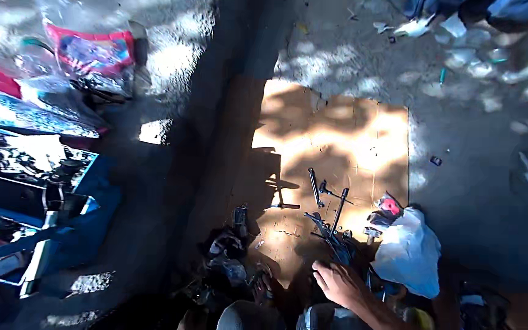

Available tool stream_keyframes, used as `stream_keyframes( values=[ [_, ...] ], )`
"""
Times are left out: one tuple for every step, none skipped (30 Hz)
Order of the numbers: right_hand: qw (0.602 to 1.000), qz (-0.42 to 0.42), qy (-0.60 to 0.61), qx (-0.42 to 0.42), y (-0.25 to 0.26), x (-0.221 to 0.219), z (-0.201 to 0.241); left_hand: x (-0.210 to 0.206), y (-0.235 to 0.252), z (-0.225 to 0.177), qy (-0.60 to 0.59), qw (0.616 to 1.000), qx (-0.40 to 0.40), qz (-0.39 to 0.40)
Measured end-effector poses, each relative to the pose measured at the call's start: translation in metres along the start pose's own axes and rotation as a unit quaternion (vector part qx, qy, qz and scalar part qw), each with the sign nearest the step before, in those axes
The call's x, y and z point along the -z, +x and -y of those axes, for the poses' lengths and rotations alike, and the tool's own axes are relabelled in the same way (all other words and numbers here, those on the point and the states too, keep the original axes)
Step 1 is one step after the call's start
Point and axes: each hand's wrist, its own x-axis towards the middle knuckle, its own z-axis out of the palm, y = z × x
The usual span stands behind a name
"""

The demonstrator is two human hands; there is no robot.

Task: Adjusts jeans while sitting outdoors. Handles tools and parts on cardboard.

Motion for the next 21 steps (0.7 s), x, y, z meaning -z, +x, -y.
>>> stream_keyframes(
  values=[
    [1.000, 0.003, 0.013, 0.003, 0.021, -0.017, -0.002, -0.011, 0.034, -0.002, 0.045, 0.999, 0.001, 0.012],
    [1.000, -0.009, 0.017, 0.017, 0.040, -0.038, -0.007, -0.021, 0.068, -0.007, 0.094, 0.995, -0.006, 0.016],
    [0.999, -0.008, 0.008, 0.037, 0.056, -0.056, -0.014, -0.030, 0.101, -0.013, 0.135, 0.991, -0.016, 0.014],
    [0.997, 0.055, 0.001, 0.047, 0.067, -0.061, -0.020, -0.036, 0.128, -0.021, 0.171, 0.985, -0.021, 0.014],
    [0.992, 0.117, -0.018, 0.049, 0.077, -0.059, -0.024, -0.041, 0.151, -0.027, 0.202, 0.979, -0.029, 0.015],
    [0.988, 0.142, -0.037, 0.048, 0.084, -0.055, -0.027, -0.045, 0.170, -0.031, 0.228, 0.973, -0.037, 0.026],
    [0.989, 0.125, -0.055, 0.048, 0.089, -0.049, -0.031, -0.051, 0.186, -0.033, 0.253, 0.965, -0.048, 0.043],
    [0.993, 0.073, -0.075, 0.054, 0.096, -0.042, -0.035, -0.058, 0.202, -0.033, 0.278, 0.957, -0.059, 0.065],
    [0.993, 0.014, -0.096, 0.066, 0.104, -0.036, -0.041, -0.066, 0.215, -0.029, 0.298, 0.948, -0.070, 0.083],
    [0.991, -0.016, -0.113, 0.069, 0.112, -0.031, -0.046, -0.074, 0.223, -0.025, 0.310, 0.943, -0.079, 0.093],
    [0.990, -0.018, -0.123, 0.064, 0.120, -0.026, -0.049, -0.082, 0.232, -0.021, 0.319, 0.938, -0.093, 0.095],
    [0.989, -0.016, -0.133, 0.059, 0.130, -0.023, -0.051, -0.088, 0.241, -0.018, 0.324, 0.935, -0.110, 0.098],
    [0.988, -0.011, -0.142, 0.051, 0.140, -0.021, -0.051, -0.092, 0.250, -0.015, 0.327, 0.931, -0.130, 0.103],
    [0.987, -0.007, -0.153, 0.044, 0.150, -0.020, -0.049, -0.094, 0.256, -0.013, 0.330, 0.927, -0.147, 0.102],
    [0.986, -0.008, -0.163, 0.042, 0.158, -0.020, -0.046, -0.095, 0.260, -0.010, 0.322, 0.928, -0.162, 0.090],
    [0.984, -0.011, -0.170, 0.045, 0.162, -0.021, -0.041, -0.094, 0.260, -0.007, 0.302, 0.935, -0.172, 0.069],
    [0.983, -0.015, -0.175, 0.054, 0.160, -0.020, -0.034, -0.091, 0.256, -0.007, 0.272, 0.944, -0.179, 0.047],
    [0.981, -0.025, -0.178, 0.071, 0.152, -0.020, -0.026, -0.085, 0.247, -0.013, 0.239, 0.952, -0.189, 0.032],
    [0.977, -0.041, -0.182, 0.101, 0.141, -0.023, -0.020, -0.080, 0.234, -0.015, 0.210, 0.955, -0.209, 0.018],
    [0.970, -0.057, -0.187, 0.145, 0.128, -0.031, -0.015, -0.077, 0.216, -0.008, 0.180, 0.957, -0.228, 0.005],
    [0.959, -0.071, -0.192, 0.195, 0.115, -0.043, -0.013, -0.075, 0.197, 0.007, 0.150, 0.957, -0.249, -0.006]
  ],
)
